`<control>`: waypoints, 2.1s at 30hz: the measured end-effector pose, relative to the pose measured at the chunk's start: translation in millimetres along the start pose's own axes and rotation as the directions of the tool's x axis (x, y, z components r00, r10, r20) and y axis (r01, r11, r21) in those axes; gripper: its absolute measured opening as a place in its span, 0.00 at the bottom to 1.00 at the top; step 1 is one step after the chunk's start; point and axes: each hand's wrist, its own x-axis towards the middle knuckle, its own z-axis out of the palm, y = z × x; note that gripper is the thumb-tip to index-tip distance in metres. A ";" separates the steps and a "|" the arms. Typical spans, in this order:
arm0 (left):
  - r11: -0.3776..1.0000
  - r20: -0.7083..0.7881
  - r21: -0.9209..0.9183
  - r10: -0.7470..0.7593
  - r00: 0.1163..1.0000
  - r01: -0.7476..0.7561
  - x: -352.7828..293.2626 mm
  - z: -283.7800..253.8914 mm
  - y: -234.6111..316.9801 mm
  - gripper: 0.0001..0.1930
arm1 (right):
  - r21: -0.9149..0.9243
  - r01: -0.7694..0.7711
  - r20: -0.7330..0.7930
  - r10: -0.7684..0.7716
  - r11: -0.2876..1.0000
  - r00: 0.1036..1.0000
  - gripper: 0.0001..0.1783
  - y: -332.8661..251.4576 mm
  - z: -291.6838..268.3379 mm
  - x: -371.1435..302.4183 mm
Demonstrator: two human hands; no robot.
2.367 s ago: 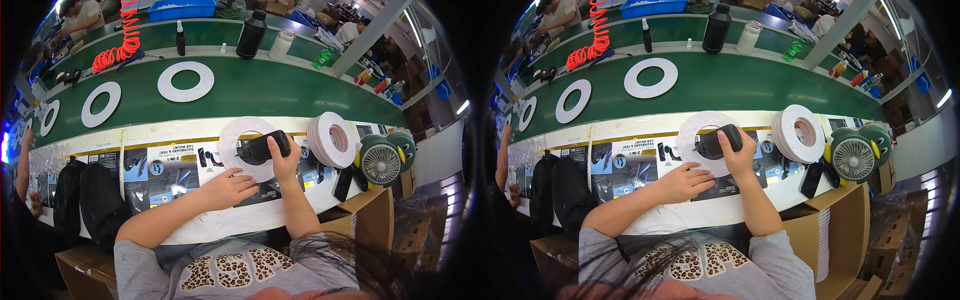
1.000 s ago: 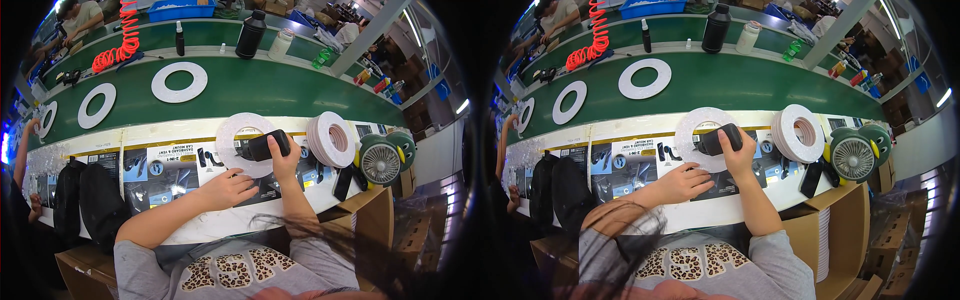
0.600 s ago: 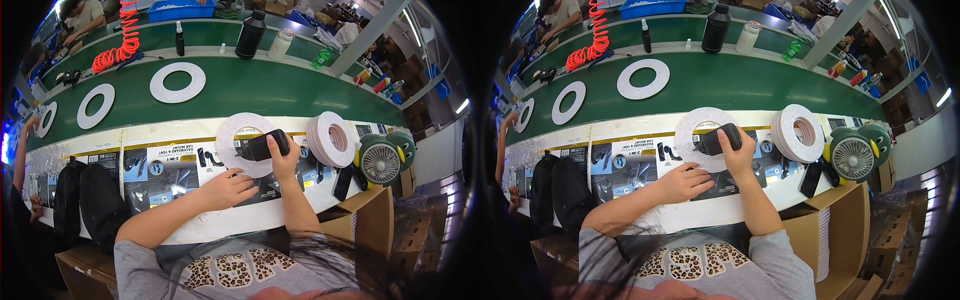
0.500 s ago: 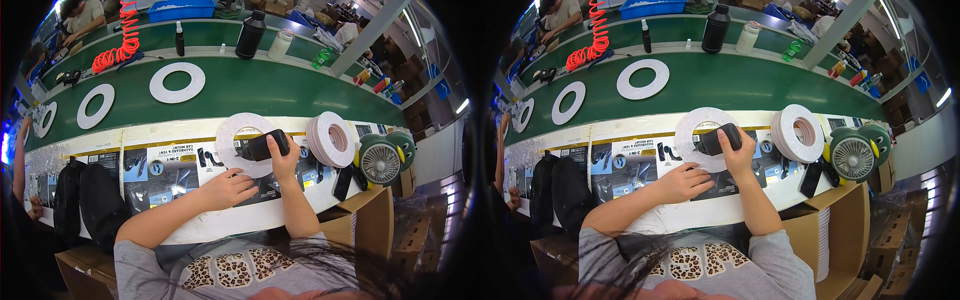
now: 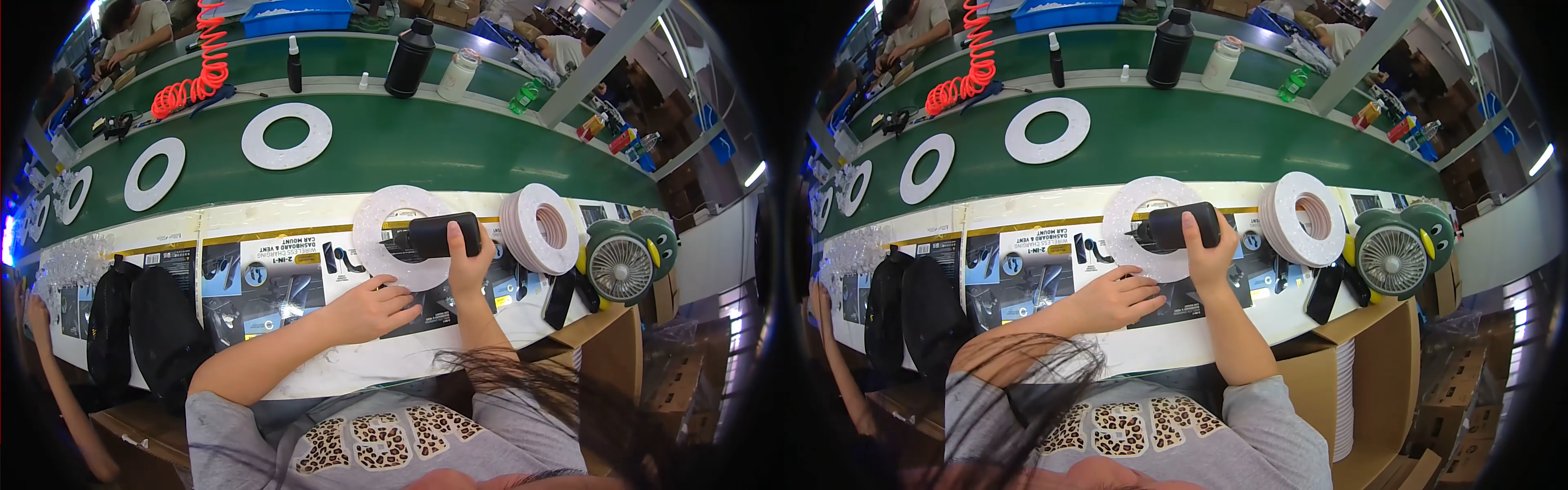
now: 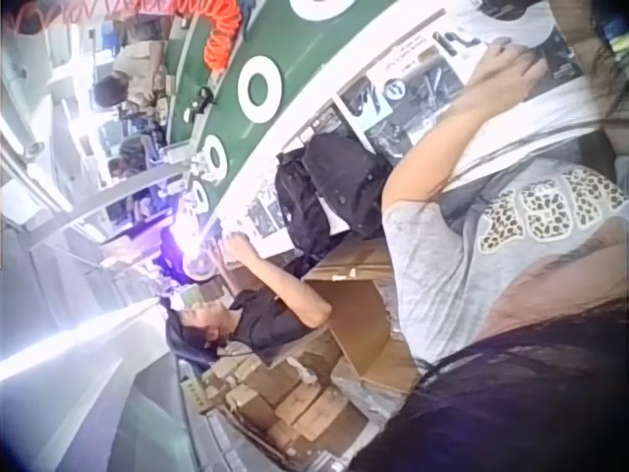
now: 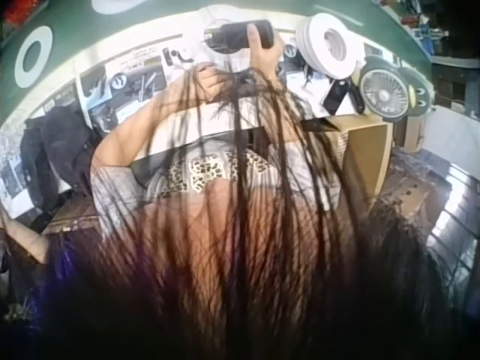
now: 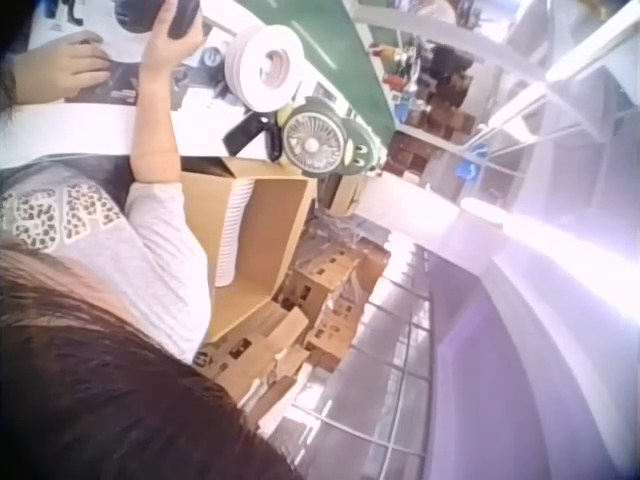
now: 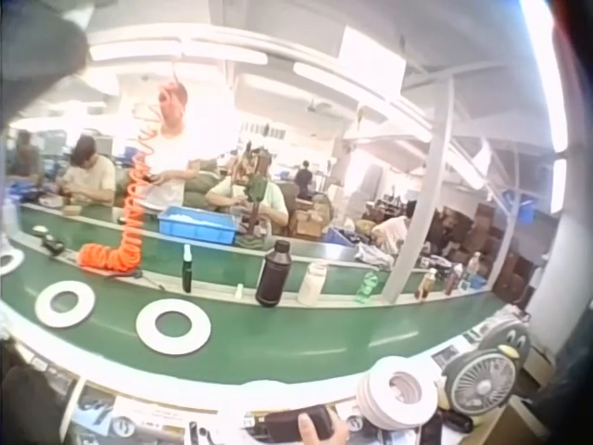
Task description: Assembling LED light components on an assembly line by applying adhesive rings and inspecting plastic housings.
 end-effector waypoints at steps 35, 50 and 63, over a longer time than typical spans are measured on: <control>1.000 -0.003 -0.003 0.000 1.000 0.000 -1.2 2.6 -1.4 0.21 | -0.031 -0.023 0.246 0.030 0.999 0.969 0.16 -2.6 16.9 -7.5; 1.000 -0.026 -0.005 -0.001 1.000 0.001 -1.1 2.0 0.5 0.18 | -0.021 0.048 0.175 -0.043 0.999 0.984 0.14 -5.0 10.0 -5.3; 1.000 -0.017 -0.019 -0.008 1.000 0.008 -0.6 2.5 0.1 0.18 | -0.024 0.040 0.218 -0.034 0.999 0.975 0.16 -6.2 8.8 -2.9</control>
